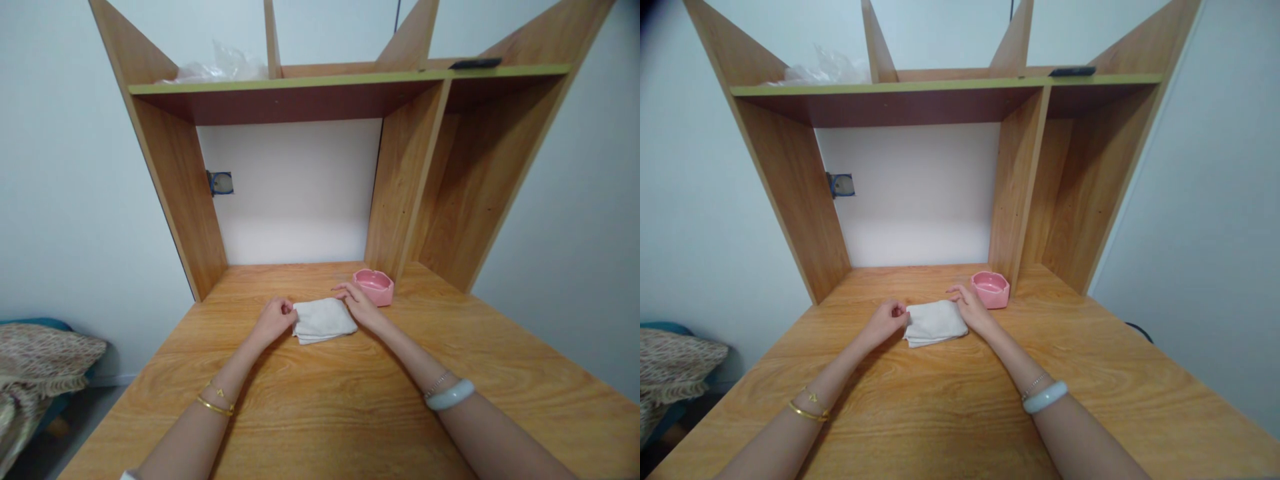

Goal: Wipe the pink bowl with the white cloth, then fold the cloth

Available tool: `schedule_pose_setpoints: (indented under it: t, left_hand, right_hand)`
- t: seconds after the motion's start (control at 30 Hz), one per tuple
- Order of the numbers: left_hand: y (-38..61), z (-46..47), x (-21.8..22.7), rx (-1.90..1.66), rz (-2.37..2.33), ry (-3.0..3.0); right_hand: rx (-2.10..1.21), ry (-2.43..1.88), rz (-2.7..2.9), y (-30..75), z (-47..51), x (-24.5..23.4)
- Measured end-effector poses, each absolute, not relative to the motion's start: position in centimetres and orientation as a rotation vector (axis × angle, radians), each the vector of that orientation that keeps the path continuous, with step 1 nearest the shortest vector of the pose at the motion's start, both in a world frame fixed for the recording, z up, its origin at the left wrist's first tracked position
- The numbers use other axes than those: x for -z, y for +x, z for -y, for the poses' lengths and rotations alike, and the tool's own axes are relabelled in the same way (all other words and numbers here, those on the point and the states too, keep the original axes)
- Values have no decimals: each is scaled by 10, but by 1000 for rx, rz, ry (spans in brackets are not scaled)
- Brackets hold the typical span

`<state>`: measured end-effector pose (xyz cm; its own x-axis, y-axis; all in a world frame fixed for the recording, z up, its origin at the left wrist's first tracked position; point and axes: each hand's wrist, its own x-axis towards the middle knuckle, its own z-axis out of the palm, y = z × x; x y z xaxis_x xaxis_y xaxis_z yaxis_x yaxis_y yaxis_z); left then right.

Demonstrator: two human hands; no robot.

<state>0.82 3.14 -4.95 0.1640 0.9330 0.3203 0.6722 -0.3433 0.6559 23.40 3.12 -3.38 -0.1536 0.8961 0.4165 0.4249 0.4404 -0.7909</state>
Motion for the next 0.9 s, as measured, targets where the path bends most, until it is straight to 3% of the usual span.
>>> schedule_pose_setpoints:
  t: [0.27, 0.57, 0.77, 0.9]
  left_hand:
    - [8, -30, 49, -950, -1549, 2126]
    - [12, -23, 45, -888, -1650, 2176]
    - [12, -20, 44, -856, -1699, 2208]
    - [12, -19, 43, -841, -1704, 2236]
  right_hand:
    - [-882, -1113, 1782, 235, -35, 40]
    - [-184, -1450, 2092, 227, -33, 39]
    - [-132, -1528, 2123, 228, -22, 30]
    - [-272, -1698, 2156, 234, -17, 21]
